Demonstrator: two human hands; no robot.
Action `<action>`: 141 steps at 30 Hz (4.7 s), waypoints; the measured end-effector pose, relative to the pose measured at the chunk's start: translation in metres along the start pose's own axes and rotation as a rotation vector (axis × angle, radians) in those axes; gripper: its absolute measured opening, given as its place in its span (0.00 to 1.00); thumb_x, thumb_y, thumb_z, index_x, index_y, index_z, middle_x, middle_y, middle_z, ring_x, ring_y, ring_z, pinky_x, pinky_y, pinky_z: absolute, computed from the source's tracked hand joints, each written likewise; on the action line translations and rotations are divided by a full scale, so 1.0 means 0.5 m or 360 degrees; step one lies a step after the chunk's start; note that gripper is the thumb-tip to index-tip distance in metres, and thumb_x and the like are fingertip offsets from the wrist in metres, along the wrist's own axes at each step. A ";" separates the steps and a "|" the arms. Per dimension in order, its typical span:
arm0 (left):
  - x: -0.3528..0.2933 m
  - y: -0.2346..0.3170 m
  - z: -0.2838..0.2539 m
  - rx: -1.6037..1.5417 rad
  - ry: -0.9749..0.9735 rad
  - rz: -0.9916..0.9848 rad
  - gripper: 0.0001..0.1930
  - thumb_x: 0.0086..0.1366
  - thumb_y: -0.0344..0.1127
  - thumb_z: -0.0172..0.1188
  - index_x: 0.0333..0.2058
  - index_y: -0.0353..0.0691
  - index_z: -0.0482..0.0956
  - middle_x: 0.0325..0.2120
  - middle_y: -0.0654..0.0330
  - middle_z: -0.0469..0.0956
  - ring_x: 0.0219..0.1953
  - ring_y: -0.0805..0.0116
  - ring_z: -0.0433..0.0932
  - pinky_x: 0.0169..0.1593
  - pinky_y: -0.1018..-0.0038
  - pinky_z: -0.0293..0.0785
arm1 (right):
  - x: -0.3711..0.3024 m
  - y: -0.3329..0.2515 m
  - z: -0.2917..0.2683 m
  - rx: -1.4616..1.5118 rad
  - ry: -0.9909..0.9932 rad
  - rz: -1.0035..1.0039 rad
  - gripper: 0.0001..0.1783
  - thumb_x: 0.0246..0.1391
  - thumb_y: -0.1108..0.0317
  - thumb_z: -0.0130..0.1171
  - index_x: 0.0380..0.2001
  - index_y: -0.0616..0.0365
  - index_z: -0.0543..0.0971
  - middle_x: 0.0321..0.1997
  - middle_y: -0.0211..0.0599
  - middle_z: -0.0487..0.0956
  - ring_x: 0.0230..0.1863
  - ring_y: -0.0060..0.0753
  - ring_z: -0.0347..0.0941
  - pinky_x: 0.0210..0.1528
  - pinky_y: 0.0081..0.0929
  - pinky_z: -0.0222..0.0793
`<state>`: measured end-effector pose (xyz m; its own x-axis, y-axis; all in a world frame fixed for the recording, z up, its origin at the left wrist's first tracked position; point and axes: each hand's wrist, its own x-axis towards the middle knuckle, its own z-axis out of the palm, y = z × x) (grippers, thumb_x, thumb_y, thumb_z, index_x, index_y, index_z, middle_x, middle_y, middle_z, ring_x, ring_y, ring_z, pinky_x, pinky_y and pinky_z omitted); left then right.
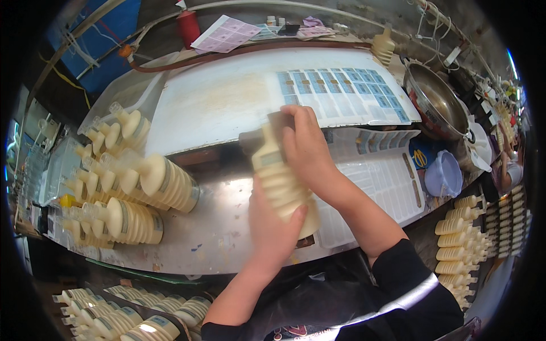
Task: The person repeatedly picks up plastic bottles filled with a yellow liquid, applies a label to each bottle, and places them on a nearby surface. The process is continuous and repetitive throughout the clip.
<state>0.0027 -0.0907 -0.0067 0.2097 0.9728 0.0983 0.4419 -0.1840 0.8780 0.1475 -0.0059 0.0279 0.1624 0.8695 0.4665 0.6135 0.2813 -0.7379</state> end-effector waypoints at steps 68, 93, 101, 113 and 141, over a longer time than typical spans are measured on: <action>-0.030 -0.050 -0.004 0.0097 0.0037 0.0015 0.50 0.59 0.46 0.66 0.73 0.31 0.48 0.64 0.37 0.63 0.65 0.44 0.66 0.69 0.57 0.61 | -0.012 0.120 -0.108 0.0635 0.0207 0.0514 0.12 0.60 0.69 0.59 0.47 0.60 0.79 0.40 0.42 0.81 0.39 0.37 0.80 0.39 0.31 0.75; -0.059 -0.076 0.030 -0.0274 0.0150 0.0120 0.49 0.54 0.39 0.63 0.72 0.33 0.51 0.65 0.39 0.63 0.66 0.44 0.64 0.69 0.54 0.59 | -0.073 0.340 -0.443 -0.1516 0.0214 0.0083 0.10 0.56 0.74 0.56 0.42 0.60 0.80 0.49 0.42 0.82 0.46 0.50 0.82 0.46 0.45 0.79; -0.086 -0.125 0.035 -0.0518 0.0263 -0.0082 0.41 0.61 0.34 0.60 0.70 0.31 0.55 0.66 0.43 0.62 0.68 0.49 0.62 0.72 0.57 0.54 | -0.096 0.316 -0.398 -0.0951 0.0185 -0.0017 0.08 0.57 0.69 0.64 0.36 0.60 0.86 0.34 0.35 0.87 0.32 0.30 0.83 0.33 0.27 0.76; -0.075 -0.092 -0.023 -0.0808 0.0014 -0.0191 0.31 0.67 0.35 0.58 0.67 0.36 0.61 0.62 0.50 0.66 0.65 0.60 0.65 0.70 0.63 0.56 | -0.250 -0.019 -0.146 -0.0437 -0.0400 -0.1101 0.12 0.46 0.72 0.66 0.38 0.55 0.82 0.45 0.30 0.82 0.23 0.29 0.78 0.22 0.27 0.72; -0.081 -0.084 0.019 -0.0815 0.0125 -0.0193 0.37 0.63 0.30 0.64 0.68 0.36 0.56 0.63 0.48 0.62 0.67 0.57 0.63 0.69 0.61 0.62 | -0.284 0.019 -0.088 0.0338 -0.0441 0.0987 0.35 0.51 0.60 0.72 0.57 0.66 0.71 0.28 0.23 0.67 0.30 0.17 0.64 0.35 0.20 0.67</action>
<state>-0.0162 -0.1237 -0.0522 0.1087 0.9941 -0.0005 -0.0278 0.0036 0.9996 0.1642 -0.1446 -0.0240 0.2132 0.9582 -0.1907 0.3029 -0.2504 -0.9195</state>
